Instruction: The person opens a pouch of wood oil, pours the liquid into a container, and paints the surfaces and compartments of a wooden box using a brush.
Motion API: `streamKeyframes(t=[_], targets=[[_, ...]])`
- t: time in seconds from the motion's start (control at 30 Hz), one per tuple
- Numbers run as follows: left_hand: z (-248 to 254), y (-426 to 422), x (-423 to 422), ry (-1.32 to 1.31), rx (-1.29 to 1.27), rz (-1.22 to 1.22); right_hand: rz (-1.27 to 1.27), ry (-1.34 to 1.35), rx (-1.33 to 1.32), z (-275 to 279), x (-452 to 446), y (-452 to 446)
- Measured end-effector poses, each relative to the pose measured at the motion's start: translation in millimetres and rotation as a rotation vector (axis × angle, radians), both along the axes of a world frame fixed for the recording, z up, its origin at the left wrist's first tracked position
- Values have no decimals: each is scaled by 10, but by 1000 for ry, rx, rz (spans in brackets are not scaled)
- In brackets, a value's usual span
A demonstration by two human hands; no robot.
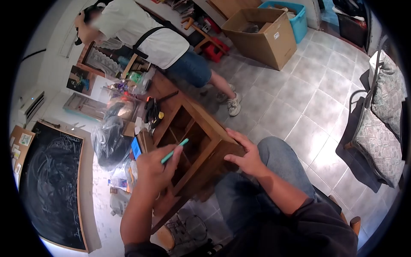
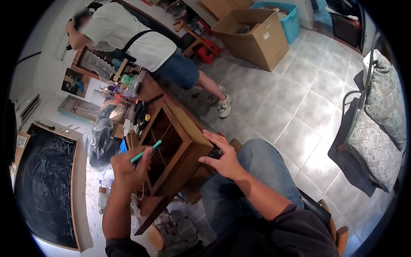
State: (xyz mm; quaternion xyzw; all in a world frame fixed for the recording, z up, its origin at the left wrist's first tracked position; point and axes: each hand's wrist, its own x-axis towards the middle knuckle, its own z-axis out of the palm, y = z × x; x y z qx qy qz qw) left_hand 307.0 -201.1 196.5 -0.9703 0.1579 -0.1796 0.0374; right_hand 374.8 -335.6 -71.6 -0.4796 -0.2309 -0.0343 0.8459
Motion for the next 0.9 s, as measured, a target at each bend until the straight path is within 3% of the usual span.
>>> streamKeyframes(t=[0.07, 0.13, 0.2, 0.27, 0.33, 0.4, 0.47, 0.53, 0.73, 0.9], targets=[[-36, -34, 153, 155, -360, 204, 6, 1, -1, 14, -2, -3], [-82, -3, 256, 167, -396, 209, 19, 24, 14, 57, -7, -34], [-127, 46, 314, 76, -588, 179, 10, 9, -3, 28, -6, -29], [-114, 53, 228, 21, -573, 242, -12, -1, -17, 22, 9, -42], [-92, 126, 105, -156, -377, 111, -7, -13, -11, 40, 3, -35], [-82, 78, 45, -82, -412, 189, -8, -8, -7, -2, 14, -12], [-149, -35, 106, 49, -664, 203, 6, -3, -8, -6, 6, 30], [-232, 30, 158, 85, -654, 225, 19, 29, 21, 8, 6, -1], [52, 561, 125, -230, -704, 331, 6, 6, -11, 10, 3, -6], [-118, 683, 287, -99, -600, 279, 39, 45, 30, 25, -3, 4]])
